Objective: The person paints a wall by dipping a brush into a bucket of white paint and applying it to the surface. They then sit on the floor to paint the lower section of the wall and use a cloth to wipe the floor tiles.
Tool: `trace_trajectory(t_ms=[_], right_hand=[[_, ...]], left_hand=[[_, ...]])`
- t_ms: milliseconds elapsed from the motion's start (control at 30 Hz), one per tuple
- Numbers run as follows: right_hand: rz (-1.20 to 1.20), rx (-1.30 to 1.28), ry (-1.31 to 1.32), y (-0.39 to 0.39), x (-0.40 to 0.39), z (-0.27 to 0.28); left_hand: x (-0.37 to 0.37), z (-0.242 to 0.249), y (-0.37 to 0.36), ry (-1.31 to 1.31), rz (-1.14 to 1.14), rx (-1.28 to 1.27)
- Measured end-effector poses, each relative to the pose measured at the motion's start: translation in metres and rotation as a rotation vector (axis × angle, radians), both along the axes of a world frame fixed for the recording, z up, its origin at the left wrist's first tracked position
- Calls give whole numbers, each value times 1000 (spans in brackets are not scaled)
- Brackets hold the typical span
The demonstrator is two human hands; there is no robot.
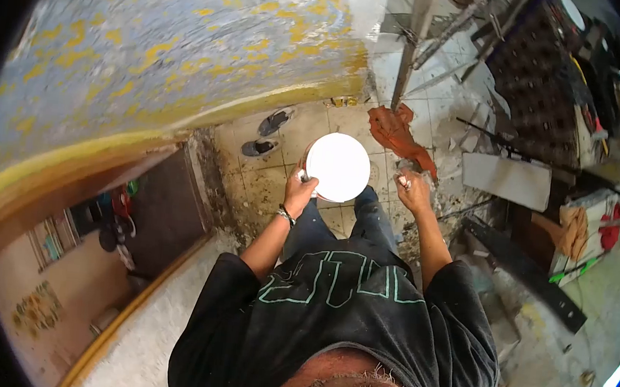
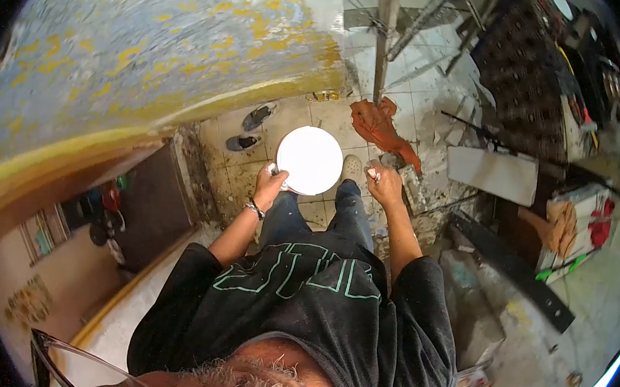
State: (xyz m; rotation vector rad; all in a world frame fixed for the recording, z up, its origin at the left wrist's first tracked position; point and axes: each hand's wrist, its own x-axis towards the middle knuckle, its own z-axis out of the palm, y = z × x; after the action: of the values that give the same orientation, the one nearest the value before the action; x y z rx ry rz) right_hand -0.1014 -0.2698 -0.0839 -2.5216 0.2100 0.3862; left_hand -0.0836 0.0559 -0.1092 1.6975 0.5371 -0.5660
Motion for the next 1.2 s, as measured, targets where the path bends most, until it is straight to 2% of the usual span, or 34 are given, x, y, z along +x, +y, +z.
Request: trace_trajectory(t_ms=[67,167,300,333,433,467,567,733,833,867,967,1000,1100,1200], right_hand=[[-80,6,29,5,-20,-13],[-202,7,103,22,-47,-15],[-330,-108,104,53,-78,-31],[-365,-89,87,58,-80,-29],[-573,-99,-323,68,-88,-43],[-624,-220,-342,72,-89,-45],[-803,-299,-231,82,-83,-35],[-1057,365,-267,93,-82,-75],[-989,603,-399,112,-57,-84],[-1032,753,-313,117,-48,-94],[-871,718,-188,129,-25,-142],[-870,768,-123,134,-18,-176],[-652,534,-205,148,12,-258],[-556,278,-114,160,42,-325]], left_hand=[[12,14,-7,44,-75,-39],[23,10,4,62,-232,-97],[37,-28,33,43,-401,-193],[43,-29,39,55,-482,-160],[54,-38,46,47,-608,-141],[53,-57,50,45,-574,-146],[56,-75,50,50,-597,-93],[53,-127,46,-1,-515,-27],[61,-157,45,36,-507,-35],[65,-164,43,-25,-514,11],[81,-222,53,-80,-544,-43],[88,-232,53,-48,-557,-30],[100,-269,49,-63,-480,-86],[114,-310,47,-121,-495,-163]])
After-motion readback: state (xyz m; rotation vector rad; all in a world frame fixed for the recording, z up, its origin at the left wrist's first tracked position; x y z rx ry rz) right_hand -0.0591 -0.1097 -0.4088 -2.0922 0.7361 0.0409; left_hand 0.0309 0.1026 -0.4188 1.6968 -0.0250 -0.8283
